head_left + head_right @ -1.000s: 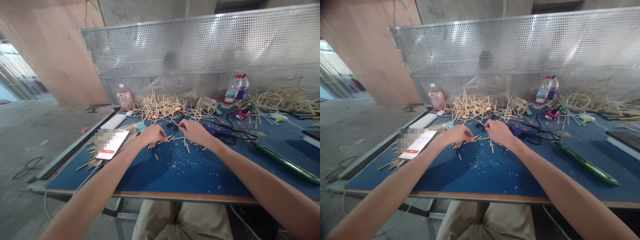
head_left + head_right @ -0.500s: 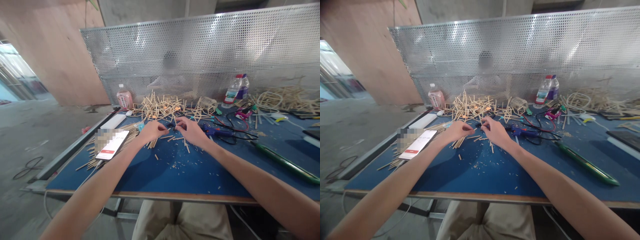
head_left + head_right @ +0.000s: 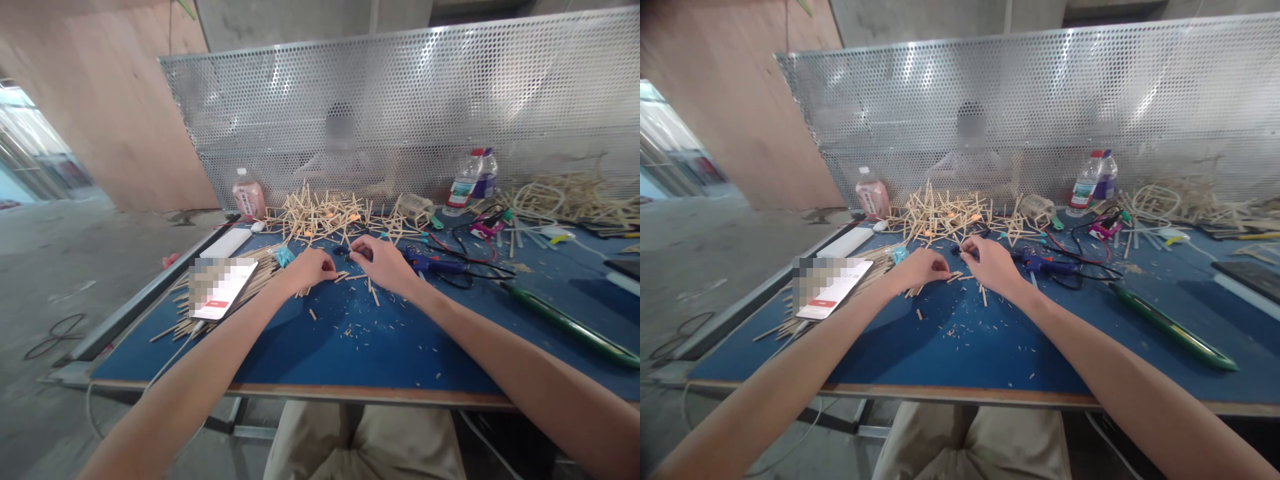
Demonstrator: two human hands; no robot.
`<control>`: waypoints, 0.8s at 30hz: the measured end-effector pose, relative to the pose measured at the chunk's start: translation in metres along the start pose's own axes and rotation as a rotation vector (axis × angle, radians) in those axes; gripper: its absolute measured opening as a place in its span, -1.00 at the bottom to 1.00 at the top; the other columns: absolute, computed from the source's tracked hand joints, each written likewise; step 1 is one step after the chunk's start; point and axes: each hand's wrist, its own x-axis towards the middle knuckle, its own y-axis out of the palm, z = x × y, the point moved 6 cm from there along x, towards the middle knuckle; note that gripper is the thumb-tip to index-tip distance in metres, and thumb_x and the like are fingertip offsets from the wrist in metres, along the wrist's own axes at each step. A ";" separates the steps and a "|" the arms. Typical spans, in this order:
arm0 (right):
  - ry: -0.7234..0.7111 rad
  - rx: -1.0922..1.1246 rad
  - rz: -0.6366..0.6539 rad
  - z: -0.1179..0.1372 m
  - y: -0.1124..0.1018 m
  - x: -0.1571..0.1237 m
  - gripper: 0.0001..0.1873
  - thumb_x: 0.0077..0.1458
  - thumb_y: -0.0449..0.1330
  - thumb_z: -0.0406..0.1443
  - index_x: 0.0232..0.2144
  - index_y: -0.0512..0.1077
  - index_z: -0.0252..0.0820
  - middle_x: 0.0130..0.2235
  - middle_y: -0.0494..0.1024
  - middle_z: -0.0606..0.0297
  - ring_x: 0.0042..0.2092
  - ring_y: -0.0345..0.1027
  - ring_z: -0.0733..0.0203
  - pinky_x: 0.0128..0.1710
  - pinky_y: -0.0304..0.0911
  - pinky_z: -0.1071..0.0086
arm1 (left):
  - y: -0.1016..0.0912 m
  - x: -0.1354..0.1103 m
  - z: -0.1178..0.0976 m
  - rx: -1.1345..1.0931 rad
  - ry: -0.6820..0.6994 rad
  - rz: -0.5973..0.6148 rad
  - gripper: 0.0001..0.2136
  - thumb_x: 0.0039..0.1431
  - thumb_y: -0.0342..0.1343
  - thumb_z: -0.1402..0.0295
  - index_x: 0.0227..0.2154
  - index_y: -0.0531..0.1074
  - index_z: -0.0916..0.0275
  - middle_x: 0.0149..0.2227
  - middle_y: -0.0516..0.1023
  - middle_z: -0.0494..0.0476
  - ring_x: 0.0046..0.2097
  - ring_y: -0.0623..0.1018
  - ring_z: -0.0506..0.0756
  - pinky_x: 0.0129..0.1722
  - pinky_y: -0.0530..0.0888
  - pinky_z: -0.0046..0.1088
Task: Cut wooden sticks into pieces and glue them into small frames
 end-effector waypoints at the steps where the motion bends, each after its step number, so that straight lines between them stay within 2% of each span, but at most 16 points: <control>1: -0.001 -0.009 0.002 0.001 0.000 0.000 -0.87 0.16 0.15 -0.25 -0.25 0.47 -0.12 -0.26 0.63 0.25 -0.24 0.47 0.13 -0.26 0.28 0.26 | 0.000 -0.001 0.000 0.008 -0.003 0.017 -0.83 0.00 0.18 0.29 -0.43 0.64 0.22 -0.46 0.62 0.17 -0.45 0.50 0.07 -0.42 0.28 -0.44; 7: -0.009 -0.056 0.055 0.002 0.003 0.000 -0.87 0.15 0.16 -0.22 -0.33 0.48 -0.12 -0.32 0.59 0.28 -0.29 0.39 0.16 -0.31 0.20 0.27 | -0.001 -0.006 -0.005 0.024 -0.033 0.097 -0.88 -0.09 0.21 0.32 -0.56 0.61 0.22 -0.59 0.55 0.15 -0.57 0.43 0.06 -0.42 0.31 -0.39; 13: 0.001 -0.054 0.061 0.002 0.003 -0.001 -0.86 0.15 0.16 -0.21 -0.33 0.48 -0.12 -0.32 0.59 0.27 -0.31 0.39 0.17 -0.33 0.18 0.28 | -0.001 -0.006 -0.009 0.125 0.050 0.146 -0.85 -0.04 0.14 0.38 -0.46 0.63 0.22 -0.43 0.63 0.18 -0.39 0.53 0.12 -0.35 0.32 -0.41; 16: 0.016 0.036 0.048 -0.002 0.003 0.000 -0.85 0.15 0.16 -0.20 -0.32 0.49 -0.12 -0.33 0.59 0.29 -0.34 0.39 0.19 -0.32 0.23 0.27 | -0.006 -0.005 -0.009 0.148 0.107 0.092 -0.81 0.05 0.09 0.38 -0.39 0.61 0.23 -0.40 0.62 0.18 -0.40 0.50 0.09 -0.35 0.30 -0.40; 20: 0.079 0.225 0.035 -0.012 0.006 0.002 -0.81 0.12 0.19 -0.16 -0.32 0.51 -0.14 -0.32 0.62 0.24 -0.32 0.45 0.16 -0.28 0.31 0.25 | -0.018 -0.005 -0.007 -0.050 0.106 -0.045 -0.77 0.19 0.05 0.25 -0.29 0.57 0.23 -0.35 0.59 0.17 -0.38 0.48 0.06 -0.38 0.30 -0.42; 24: 0.129 0.385 0.083 -0.015 0.014 0.002 -0.79 0.10 0.21 -0.17 -0.34 0.55 -0.17 -0.31 0.65 0.20 -0.27 0.51 0.13 -0.19 0.36 0.23 | -0.018 -0.004 -0.002 -0.485 0.003 -0.118 -0.75 0.24 0.07 0.19 -0.22 0.53 0.23 -0.40 0.54 0.13 -0.43 0.46 0.01 -0.40 0.36 -0.45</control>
